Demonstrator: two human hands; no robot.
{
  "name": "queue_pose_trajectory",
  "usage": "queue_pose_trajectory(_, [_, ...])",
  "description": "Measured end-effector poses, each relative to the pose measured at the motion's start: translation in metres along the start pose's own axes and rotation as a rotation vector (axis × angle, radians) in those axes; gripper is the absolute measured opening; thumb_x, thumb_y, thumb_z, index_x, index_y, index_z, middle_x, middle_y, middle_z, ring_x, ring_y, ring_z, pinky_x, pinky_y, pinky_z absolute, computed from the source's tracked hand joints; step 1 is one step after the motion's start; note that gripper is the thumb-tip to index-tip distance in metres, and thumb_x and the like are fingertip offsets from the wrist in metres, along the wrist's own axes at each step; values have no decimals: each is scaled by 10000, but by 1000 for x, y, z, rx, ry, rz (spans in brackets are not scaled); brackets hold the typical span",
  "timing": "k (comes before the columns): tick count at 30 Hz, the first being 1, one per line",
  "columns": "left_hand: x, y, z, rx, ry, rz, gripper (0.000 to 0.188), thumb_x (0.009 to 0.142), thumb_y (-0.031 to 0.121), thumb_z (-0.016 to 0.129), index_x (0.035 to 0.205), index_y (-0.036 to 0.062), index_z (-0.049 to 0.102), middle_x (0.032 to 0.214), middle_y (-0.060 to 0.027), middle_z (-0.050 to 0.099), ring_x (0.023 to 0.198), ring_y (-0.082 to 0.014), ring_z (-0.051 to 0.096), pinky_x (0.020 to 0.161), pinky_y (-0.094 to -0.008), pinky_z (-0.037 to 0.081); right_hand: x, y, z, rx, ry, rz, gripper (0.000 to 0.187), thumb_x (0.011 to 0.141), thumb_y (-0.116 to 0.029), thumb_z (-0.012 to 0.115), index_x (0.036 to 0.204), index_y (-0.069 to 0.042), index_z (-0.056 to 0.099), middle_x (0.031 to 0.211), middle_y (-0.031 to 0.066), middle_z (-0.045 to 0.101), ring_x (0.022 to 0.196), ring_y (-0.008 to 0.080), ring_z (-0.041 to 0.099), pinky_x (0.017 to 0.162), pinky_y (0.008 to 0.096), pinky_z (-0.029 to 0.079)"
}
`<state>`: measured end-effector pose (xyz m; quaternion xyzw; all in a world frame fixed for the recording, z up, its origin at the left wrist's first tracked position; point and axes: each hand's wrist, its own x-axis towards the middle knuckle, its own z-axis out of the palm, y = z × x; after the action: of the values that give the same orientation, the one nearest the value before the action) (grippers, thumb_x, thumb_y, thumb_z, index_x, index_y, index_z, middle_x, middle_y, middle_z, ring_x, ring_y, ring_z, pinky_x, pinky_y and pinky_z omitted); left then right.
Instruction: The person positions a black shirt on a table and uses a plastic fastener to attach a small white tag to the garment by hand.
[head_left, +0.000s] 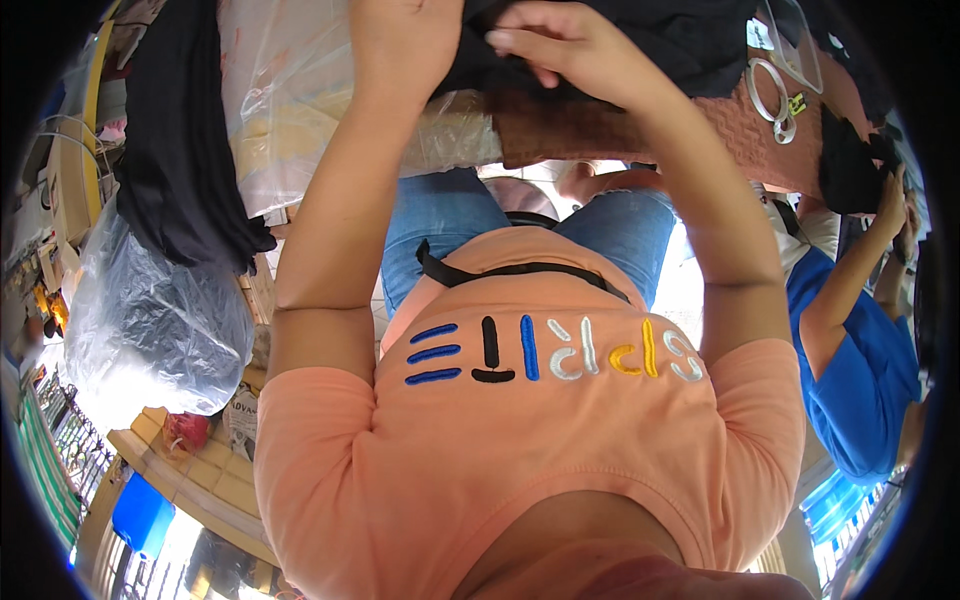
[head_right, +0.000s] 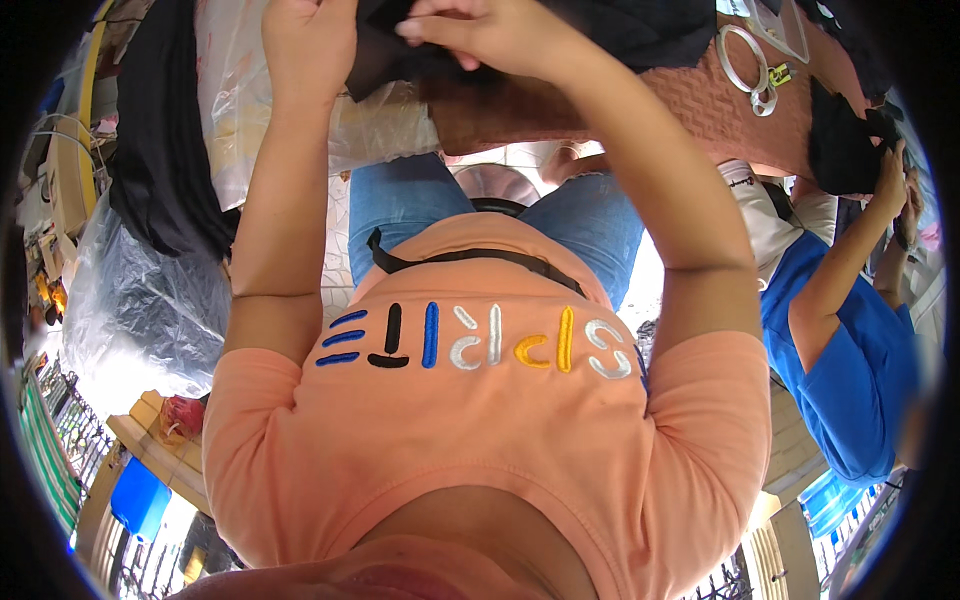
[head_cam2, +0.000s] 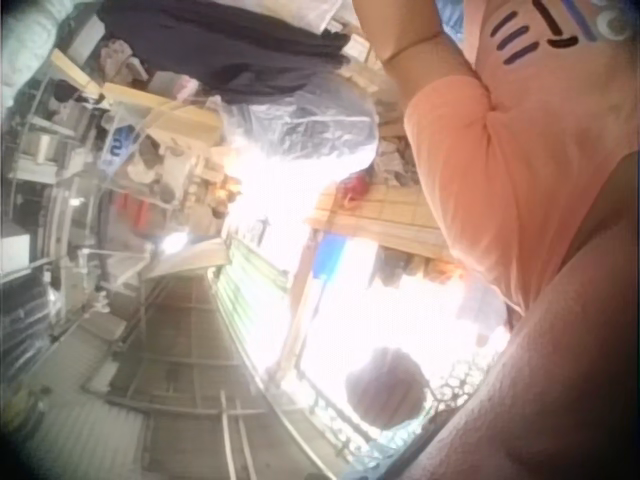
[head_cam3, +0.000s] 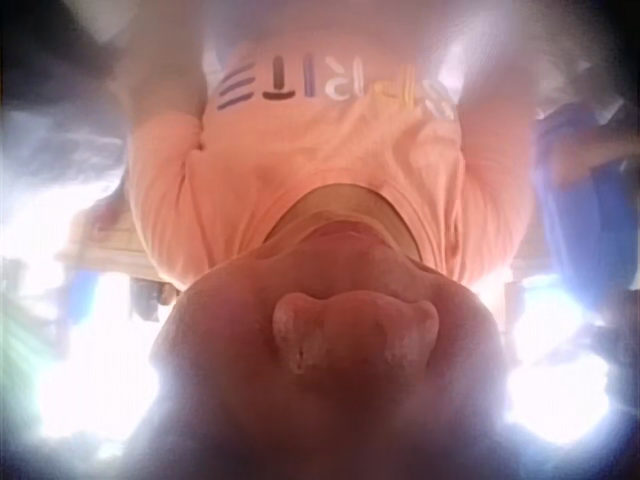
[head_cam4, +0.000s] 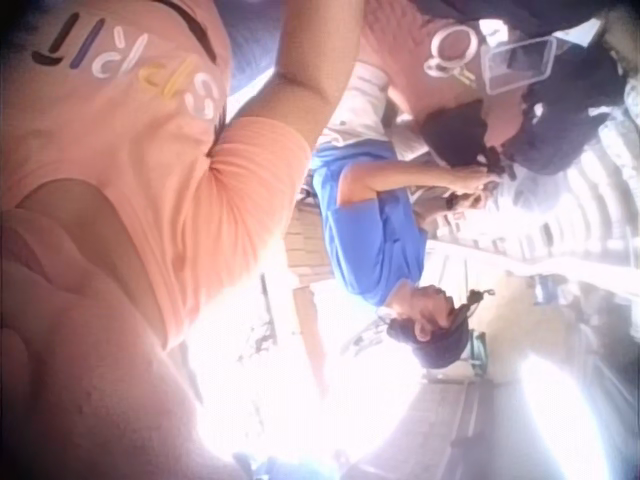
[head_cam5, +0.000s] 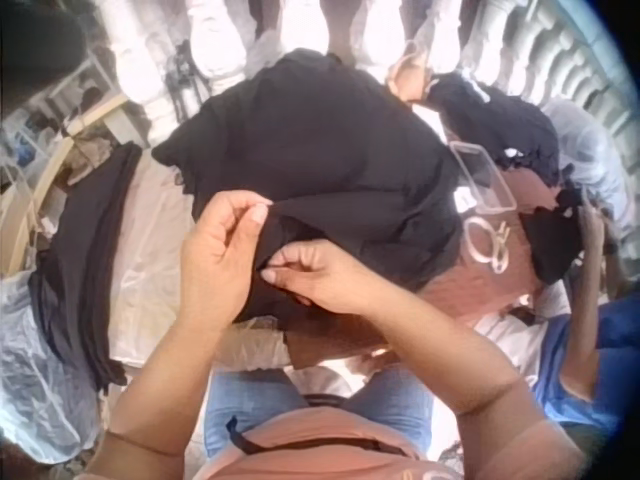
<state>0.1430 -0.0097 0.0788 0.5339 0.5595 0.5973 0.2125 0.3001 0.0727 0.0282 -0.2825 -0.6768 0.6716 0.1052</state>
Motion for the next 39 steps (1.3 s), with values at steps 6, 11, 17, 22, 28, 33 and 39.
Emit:
queue_pose_trajectory(6, [-13, -65, 2, -72, 44, -211, 155, 1059, 161, 606, 1101, 21, 661, 925, 35, 653, 858, -46, 578, 788, -220, 474, -84, -53, -53, -423, 75, -291, 166, 998, -131, 674, 954, 21, 724, 1244, 109, 661, 985, 180, 666, 882, 307, 525])
queue_pose_trajectory(11, [-37, -89, 12, 141, 11, -325, 194, 1041, 197, 630, 1101, 18, 675, 822, 1, 665, 783, -68, 594, 734, -252, 489, -105, -73, -64, -713, 233, -141, 123, 971, -96, 687, 980, 17, 737, 1053, 127, 736, 879, 203, 711, 788, 314, 551])
queue_pose_trajectory(17, [-40, -68, 23, 321, -52, -184, 204, 985, 209, 670, 1090, 37, 701, 863, -112, 734, 776, -196, 690, 725, -322, 543, -98, -46, -55, -692, 654, -373, 95, 965, -41, 681, 1009, 10, 747, 940, 75, 754, 768, 163, 703, 693, 264, 540])
queue_pose_trajectory(22, [-46, -67, 26, 428, -88, -54, 471, 915, 512, 727, 1084, 72, 741, 912, -148, 759, 829, -332, 738, 738, -386, 569, -73, -25, -34, 31, 732, -370, 80, 980, -61, 692, 1014, -22, 753, 974, 55, 762, 779, 118, 706, 683, 222, 532])
queue_pose_trajectory(28, [-49, -52, 22, 500, -164, -127, 504, 905, 534, 726, 1110, 74, 743, 912, -152, 757, 822, -341, 733, 728, -399, 565, -68, -30, -28, 698, 644, -223, 47, 994, -114, 689, 976, -72, 696, 1002, 109, 766, 867, 157, 752, 721, 222, 579])
queue_pose_trajectory(33, [-42, -51, 16, 420, -120, -187, 387, 939, 414, 722, 1098, 62, 744, 908, -164, 751, 775, -336, 729, 703, -389, 565, -66, -20, -30, 474, 594, -181, 72, 982, -112, 699, 1011, -51, 725, 932, 61, 739, 824, 140, 714, 690, 234, 556])
queue_pose_trajectory(39, [-6, 29, 15, 128, -223, -134, 166, 967, 114, 692, 1103, 21, 711, 960, -113, 764, 871, -154, 717, 808, -289, 550, -35, 38, -1, -307, 554, -330, 170, 963, -140, 720, 1111, -60, 750, 992, 17, 741, 921, 133, 716, 835, 289, 564])
